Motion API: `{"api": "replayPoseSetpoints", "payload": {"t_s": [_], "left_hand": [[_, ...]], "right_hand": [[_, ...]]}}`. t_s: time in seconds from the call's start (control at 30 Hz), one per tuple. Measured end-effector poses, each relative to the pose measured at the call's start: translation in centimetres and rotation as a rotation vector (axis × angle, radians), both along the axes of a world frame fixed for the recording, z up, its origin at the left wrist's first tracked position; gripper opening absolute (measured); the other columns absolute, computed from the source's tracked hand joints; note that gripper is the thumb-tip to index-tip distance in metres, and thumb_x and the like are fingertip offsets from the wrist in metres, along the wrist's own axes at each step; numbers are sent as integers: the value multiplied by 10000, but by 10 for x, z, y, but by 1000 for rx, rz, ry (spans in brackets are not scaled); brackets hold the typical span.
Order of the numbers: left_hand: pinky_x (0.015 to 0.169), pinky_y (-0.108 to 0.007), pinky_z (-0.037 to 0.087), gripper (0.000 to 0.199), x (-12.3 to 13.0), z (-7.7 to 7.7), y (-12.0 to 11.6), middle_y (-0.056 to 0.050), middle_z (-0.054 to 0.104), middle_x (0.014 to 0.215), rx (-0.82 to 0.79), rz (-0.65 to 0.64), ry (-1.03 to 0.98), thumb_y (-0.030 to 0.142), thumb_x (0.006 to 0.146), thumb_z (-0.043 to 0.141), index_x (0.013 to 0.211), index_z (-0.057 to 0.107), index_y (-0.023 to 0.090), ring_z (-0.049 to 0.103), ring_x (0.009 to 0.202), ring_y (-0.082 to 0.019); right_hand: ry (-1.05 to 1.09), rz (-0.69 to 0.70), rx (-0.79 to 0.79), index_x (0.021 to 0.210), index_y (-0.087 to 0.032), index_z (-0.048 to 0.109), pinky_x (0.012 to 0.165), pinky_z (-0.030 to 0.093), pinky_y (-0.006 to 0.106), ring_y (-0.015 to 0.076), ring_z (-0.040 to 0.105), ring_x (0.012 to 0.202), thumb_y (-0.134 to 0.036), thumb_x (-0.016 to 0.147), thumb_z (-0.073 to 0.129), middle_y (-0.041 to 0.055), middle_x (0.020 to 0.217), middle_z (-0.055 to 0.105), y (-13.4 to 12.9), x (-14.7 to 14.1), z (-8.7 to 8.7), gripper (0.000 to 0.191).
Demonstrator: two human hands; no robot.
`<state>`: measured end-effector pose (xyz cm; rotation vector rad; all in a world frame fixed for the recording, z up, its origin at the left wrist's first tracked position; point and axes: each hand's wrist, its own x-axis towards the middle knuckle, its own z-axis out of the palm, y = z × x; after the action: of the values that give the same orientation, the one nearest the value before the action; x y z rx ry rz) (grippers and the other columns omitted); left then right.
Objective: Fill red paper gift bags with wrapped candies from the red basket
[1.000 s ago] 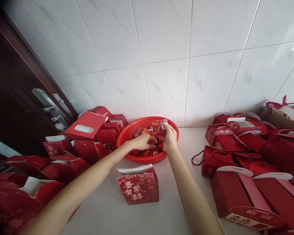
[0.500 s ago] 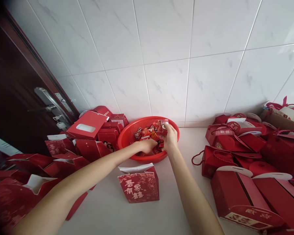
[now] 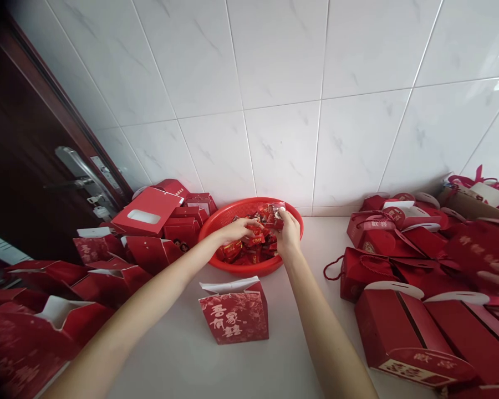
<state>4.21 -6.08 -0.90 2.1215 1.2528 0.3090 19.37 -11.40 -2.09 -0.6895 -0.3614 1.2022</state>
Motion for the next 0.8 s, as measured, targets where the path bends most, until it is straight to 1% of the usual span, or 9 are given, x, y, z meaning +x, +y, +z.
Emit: {"api": "replayPoseSetpoints", "payload": {"t_s": [0.07, 0.17, 0.27, 0.33, 0.43, 0.5, 0.6, 0.67, 0.8], "left_hand": [[751, -260, 576, 483, -7, -1, 2, -81, 675, 1319, -6, 12, -60, 61, 745, 516, 1177, 701, 173, 701, 1018, -204], [823, -282, 566, 477, -12, -4, 5, -84, 701, 1274, 22, 30, -84, 59, 732, 522, 1159, 708, 160, 686, 1071, -221], [914, -309, 530, 399, -13, -4, 6, -89, 753, 1139, 67, 9, -40, 50, 716, 527, 1040, 742, 143, 678, 1078, -234], [922, -299, 517, 325, -11, -3, 5, -71, 776, 1031, 79, -54, 4, 49, 705, 548, 933, 756, 152, 692, 1023, -226], [894, -270, 512, 259, -2, -1, -3, -31, 780, 980, 86, -163, 47, 66, 695, 608, 880, 747, 182, 702, 960, -205], [862, -276, 510, 203, 8, -1, -11, -24, 773, 971, 109, -234, 95, 118, 696, 676, 878, 730, 192, 699, 935, -216], [734, -308, 507, 206, 28, -5, -21, -46, 752, 896, 192, -347, 304, 228, 697, 748, 891, 689, 194, 691, 826, -258], [698, -323, 494, 181, 38, -7, -23, -75, 744, 880, 233, -359, 393, 237, 723, 737, 885, 673, 189, 687, 797, -280], [782, -321, 500, 79, 43, -8, -12, -95, 755, 951, 238, -319, 342, 256, 843, 649, 861, 678, 185, 699, 883, -276]], "right_hand": [[-12, -4, -8, 708, -196, 683, 542, 561, 248, 141, 648, 589, -246, 703, 743, -18, 654, 698, 0, 0, 0, 78], [-16, 0, -10, 723, -202, 681, 535, 557, 245, 150, 662, 602, -247, 703, 747, -13, 661, 708, 0, 0, 0, 82], [-27, 12, 0, 732, -201, 678, 534, 554, 244, 150, 667, 611, -250, 701, 751, -10, 687, 717, 0, 1, 0, 93], [-24, 8, -1, 726, -197, 673, 536, 551, 243, 141, 657, 602, -244, 701, 750, -17, 682, 709, 1, 1, 0, 94], [12, -1, -6, 710, -189, 666, 539, 549, 239, 129, 638, 593, -224, 702, 735, -27, 656, 691, 1, 1, 0, 77], [34, -14, -4, 700, -188, 661, 531, 541, 234, 126, 630, 588, -214, 701, 725, -30, 646, 683, 1, 1, 0, 69], [50, -40, -10, 695, -197, 657, 531, 537, 240, 132, 632, 581, -210, 706, 705, -31, 636, 681, 0, 1, 1, 51], [63, -53, -16, 702, -203, 660, 538, 544, 249, 139, 640, 576, -208, 705, 696, -29, 633, 686, 0, 1, 2, 37], [136, -81, -14, 723, -204, 662, 536, 540, 231, 130, 653, 575, -197, 707, 681, -28, 649, 705, 1, 4, 3, 26]]}}
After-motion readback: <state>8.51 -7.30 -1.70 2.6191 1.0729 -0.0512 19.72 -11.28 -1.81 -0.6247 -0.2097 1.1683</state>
